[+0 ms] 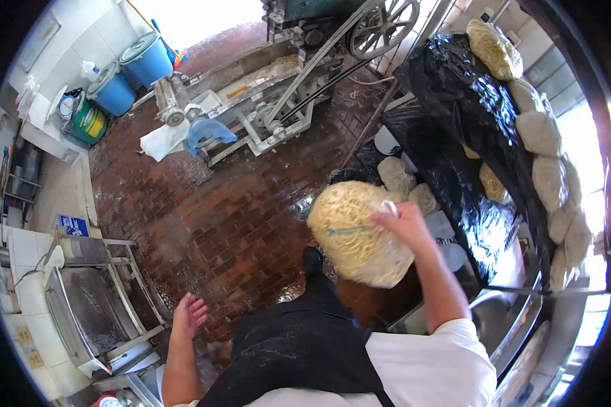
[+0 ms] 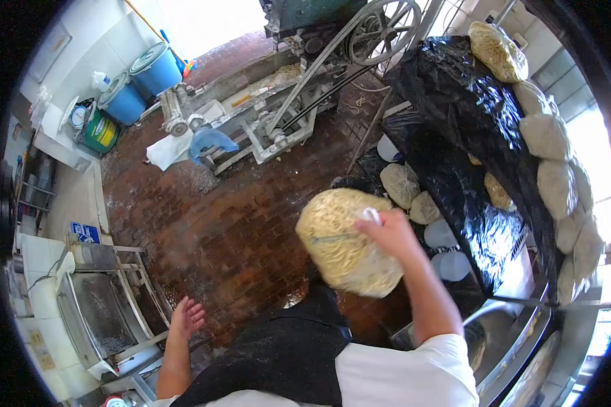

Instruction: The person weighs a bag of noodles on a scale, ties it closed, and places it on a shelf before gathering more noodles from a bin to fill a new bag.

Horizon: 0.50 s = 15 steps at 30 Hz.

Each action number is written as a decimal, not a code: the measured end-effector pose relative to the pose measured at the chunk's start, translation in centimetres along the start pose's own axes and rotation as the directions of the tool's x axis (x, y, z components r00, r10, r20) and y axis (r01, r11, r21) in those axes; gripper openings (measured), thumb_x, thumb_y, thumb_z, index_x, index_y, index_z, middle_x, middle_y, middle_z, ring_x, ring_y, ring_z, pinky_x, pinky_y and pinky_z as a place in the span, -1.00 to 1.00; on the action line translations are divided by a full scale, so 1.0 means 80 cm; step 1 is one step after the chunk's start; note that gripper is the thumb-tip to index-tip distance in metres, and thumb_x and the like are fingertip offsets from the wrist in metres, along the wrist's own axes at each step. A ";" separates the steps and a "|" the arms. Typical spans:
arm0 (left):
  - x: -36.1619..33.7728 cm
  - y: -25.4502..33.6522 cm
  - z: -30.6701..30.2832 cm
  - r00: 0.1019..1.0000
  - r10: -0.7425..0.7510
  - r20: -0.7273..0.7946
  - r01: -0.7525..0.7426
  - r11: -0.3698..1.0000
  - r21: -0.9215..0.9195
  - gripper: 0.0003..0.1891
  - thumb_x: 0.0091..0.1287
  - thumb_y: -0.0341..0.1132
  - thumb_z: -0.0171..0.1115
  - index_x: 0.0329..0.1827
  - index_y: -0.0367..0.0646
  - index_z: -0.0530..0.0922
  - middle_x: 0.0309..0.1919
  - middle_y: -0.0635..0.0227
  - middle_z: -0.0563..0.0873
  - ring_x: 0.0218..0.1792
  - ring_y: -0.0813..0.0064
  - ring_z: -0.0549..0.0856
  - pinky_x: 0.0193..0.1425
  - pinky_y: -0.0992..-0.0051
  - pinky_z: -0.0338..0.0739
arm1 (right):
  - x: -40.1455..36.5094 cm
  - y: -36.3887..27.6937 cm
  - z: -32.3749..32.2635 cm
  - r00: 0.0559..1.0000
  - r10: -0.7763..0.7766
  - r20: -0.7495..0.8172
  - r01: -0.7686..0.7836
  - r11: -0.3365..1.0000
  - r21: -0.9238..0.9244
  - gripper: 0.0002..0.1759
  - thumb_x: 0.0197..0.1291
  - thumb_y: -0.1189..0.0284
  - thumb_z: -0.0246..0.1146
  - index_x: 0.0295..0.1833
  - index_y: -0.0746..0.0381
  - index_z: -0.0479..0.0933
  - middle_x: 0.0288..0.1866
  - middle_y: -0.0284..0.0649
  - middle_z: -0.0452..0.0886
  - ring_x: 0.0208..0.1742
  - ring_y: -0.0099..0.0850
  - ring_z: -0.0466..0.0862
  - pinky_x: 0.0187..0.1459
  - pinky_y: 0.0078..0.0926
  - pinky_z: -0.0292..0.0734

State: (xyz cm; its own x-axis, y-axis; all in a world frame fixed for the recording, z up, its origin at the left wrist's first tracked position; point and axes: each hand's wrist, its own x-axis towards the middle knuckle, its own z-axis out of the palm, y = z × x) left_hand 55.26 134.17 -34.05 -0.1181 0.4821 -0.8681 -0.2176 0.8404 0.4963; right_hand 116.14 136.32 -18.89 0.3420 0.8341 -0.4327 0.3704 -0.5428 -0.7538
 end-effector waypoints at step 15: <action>0.044 0.084 0.143 0.995 0.087 0.050 -0.092 0.587 0.804 -0.50 0.34 -0.14 0.37 0.22 -0.29 0.57 -0.11 0.25 0.74 -0.24 0.50 0.67 -0.22 0.44 0.55 | 0.387 0.236 -0.301 0.497 -0.604 -0.623 0.141 0.764 -0.630 -0.32 0.19 0.02 0.39 0.33 0.16 0.53 0.33 0.00 0.55 0.31 -0.06 0.56 0.34 -0.22 0.39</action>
State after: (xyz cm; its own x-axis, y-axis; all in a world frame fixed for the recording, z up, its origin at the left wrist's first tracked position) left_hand 64.49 144.32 -33.72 -0.0876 0.5649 -0.8205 0.6625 0.6481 0.3755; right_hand 154.53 149.54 -34.60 0.4838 0.6819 0.5486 0.8748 -0.3590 -0.3253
